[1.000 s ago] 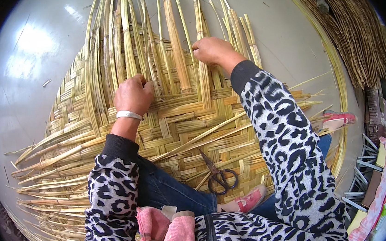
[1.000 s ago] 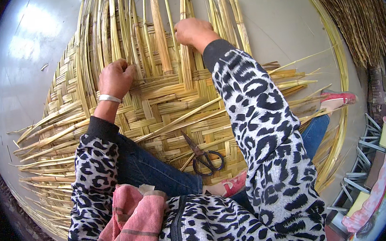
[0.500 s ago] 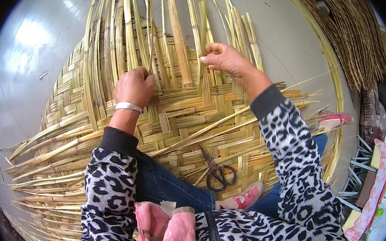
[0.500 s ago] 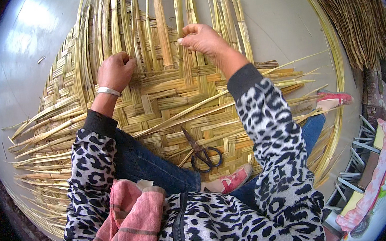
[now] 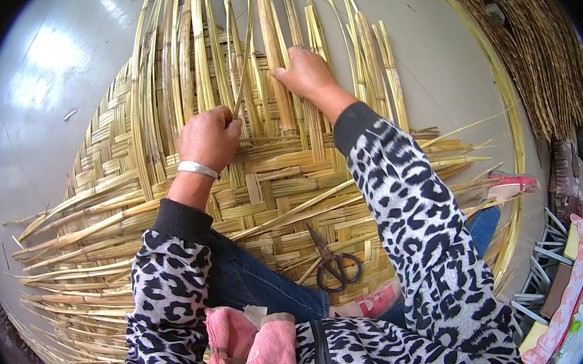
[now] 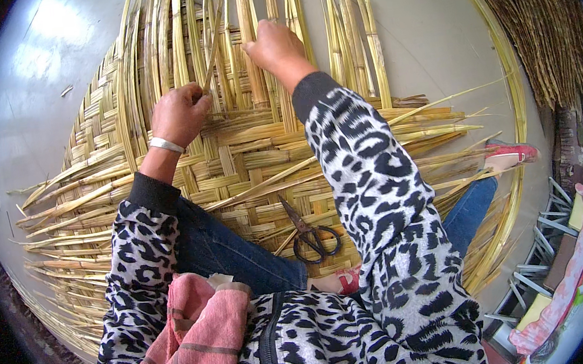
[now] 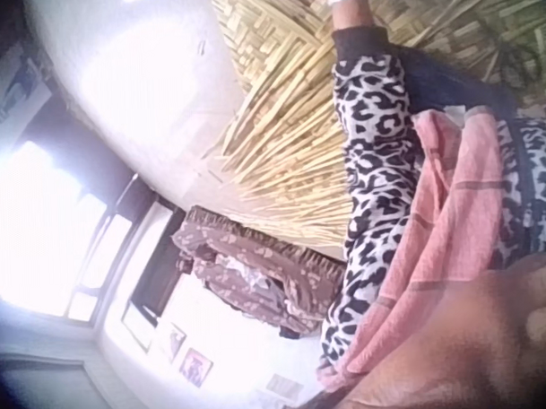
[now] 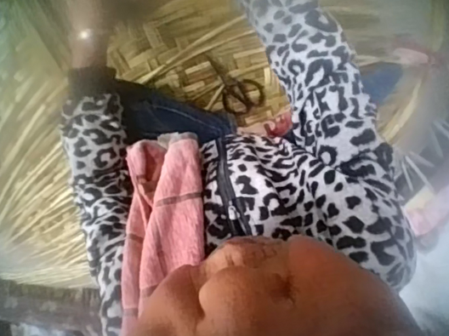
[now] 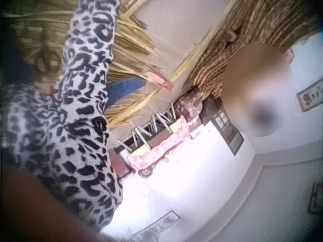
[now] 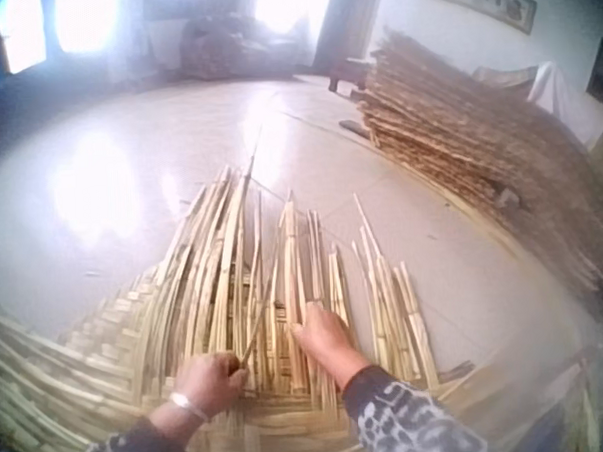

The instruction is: The person sits on the floor and weaves thin bamboo strips into a large circular basket base. They interlace the strips by hand, occasionally using scissors to trim excess material and adjust the weave.

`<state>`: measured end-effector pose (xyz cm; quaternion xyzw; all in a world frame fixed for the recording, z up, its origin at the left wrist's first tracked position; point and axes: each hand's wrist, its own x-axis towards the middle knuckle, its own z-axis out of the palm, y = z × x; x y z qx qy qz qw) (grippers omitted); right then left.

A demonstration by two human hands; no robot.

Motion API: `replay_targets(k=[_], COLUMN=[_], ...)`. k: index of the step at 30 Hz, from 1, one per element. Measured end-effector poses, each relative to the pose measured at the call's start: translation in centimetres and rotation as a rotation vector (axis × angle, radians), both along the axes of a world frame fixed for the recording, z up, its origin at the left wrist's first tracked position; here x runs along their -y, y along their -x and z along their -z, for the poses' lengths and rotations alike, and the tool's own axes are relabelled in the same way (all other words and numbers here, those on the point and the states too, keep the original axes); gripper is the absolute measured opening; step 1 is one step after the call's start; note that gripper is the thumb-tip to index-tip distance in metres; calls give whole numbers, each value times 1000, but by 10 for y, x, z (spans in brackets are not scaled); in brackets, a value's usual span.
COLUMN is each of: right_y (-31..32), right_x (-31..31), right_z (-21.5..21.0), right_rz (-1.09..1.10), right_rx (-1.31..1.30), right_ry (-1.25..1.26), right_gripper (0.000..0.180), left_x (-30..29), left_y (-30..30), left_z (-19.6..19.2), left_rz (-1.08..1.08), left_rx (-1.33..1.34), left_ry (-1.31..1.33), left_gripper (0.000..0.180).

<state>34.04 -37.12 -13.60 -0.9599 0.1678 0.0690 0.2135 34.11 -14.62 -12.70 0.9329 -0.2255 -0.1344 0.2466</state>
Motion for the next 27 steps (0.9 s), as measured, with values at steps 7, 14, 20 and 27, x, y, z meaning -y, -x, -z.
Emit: replay_targets(k=[7, 14, 20, 27], right_y=[-22, 13, 37, 112], right_x=[17, 43, 40, -2], right_z=[15, -4, -4, -5], right_rz=[446, 142, 249, 679], right_rx=[81, 204, 270, 444], right_ry=[-774, -1400, -1379, -965], right_gripper=[42, 33, 28, 19], left_x=[1, -7, -10, -3], left_y=[-2, 0, -3, -2], left_z=[0, 4, 17, 16], left_rz=[-9, 205, 230, 220], left_rx=[-16, -79, -154, -168], left_ry=[23, 139, 179, -21], left_gripper=[22, 18, 22, 27])
